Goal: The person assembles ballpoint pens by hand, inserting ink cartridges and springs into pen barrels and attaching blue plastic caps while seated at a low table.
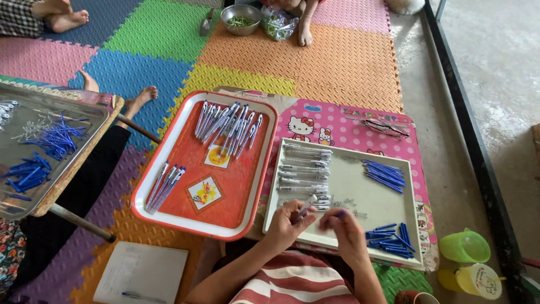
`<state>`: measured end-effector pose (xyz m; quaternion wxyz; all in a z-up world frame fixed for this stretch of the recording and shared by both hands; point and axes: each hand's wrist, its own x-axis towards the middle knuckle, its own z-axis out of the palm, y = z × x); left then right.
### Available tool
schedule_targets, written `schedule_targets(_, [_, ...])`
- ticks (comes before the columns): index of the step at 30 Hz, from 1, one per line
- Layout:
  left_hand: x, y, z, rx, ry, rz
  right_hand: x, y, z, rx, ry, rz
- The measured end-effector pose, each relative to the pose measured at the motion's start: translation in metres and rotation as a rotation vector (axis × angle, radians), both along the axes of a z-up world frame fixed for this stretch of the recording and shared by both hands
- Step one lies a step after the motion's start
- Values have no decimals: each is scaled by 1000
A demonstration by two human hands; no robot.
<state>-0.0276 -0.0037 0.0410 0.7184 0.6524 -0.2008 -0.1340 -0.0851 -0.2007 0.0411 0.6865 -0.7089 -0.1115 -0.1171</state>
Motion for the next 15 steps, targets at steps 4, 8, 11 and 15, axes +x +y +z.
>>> schedule_targets(4, [5, -5, 7, 54, -259, -19, -5, 5, 8, -415, 164, 163])
schedule_targets(8, [5, 2, 4, 151, -280, 37, -9, 6, 17, -336, 187, 82])
schedule_targets(11, [4, 11, 10, 158, -80, 9, -11, 2, 13, -207, 83, -13])
schedule_targets(15, [-2, 11, 3, 138, -39, -58, -10, 5, 1, -113, 39, -75])
